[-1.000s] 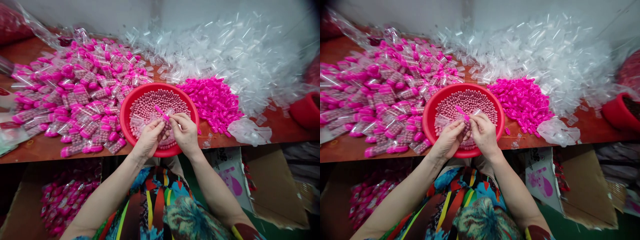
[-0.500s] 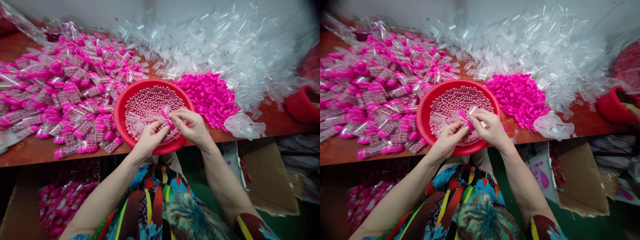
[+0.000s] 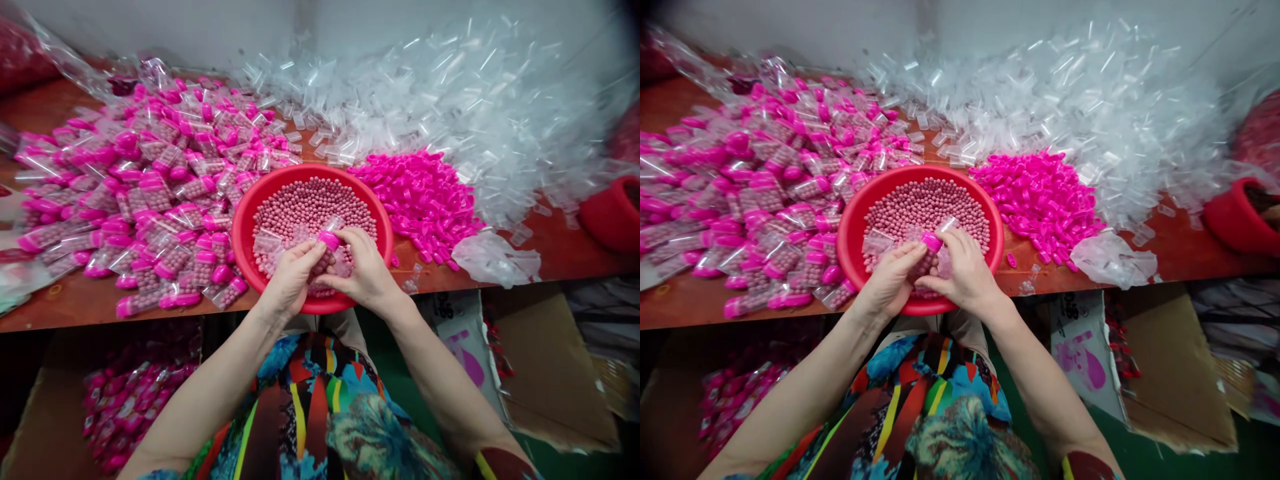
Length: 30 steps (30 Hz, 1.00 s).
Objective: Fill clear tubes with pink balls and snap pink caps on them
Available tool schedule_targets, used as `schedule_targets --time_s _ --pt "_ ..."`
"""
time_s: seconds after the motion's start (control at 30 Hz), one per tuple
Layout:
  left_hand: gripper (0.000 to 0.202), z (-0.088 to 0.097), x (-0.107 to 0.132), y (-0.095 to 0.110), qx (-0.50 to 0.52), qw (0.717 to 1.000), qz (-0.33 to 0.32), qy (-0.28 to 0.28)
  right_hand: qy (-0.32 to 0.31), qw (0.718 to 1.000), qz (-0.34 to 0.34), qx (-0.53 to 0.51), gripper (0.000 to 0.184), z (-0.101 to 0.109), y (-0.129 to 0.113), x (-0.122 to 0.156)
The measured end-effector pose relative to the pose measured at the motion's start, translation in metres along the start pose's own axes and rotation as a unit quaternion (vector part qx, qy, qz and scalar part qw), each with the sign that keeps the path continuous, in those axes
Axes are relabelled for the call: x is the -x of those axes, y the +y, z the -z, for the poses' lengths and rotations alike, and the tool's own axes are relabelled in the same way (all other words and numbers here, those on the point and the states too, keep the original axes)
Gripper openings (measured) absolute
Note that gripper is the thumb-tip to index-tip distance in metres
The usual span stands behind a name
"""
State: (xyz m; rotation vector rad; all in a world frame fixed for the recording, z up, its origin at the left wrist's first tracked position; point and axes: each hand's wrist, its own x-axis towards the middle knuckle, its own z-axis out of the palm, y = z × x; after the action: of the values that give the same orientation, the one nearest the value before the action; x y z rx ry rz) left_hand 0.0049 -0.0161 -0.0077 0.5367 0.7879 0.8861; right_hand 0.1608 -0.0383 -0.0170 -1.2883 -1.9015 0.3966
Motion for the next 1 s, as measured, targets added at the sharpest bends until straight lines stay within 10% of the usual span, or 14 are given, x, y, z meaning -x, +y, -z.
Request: schedule_targets --time_s 0.2,0.6,1.0 --pt "0.027 -0.001 0.003 -0.004 -0.007 0.999 -0.036 0.000 0.091 0.991 0.051 0.084 0.057 -0.027 -0.004 0.002" --pt "0.022 -0.001 -0.001 -0.018 -0.155 0.974 -0.160 0.048 0.032 0.984 0.021 0.173 0.062 -0.019 -0.004 -0.003" --pt "0.012 -0.004 -0.004 -0.023 -0.226 0.954 -0.161 0.116 0.003 0.969 0.024 0.246 0.021 -0.027 -0.007 -0.007"
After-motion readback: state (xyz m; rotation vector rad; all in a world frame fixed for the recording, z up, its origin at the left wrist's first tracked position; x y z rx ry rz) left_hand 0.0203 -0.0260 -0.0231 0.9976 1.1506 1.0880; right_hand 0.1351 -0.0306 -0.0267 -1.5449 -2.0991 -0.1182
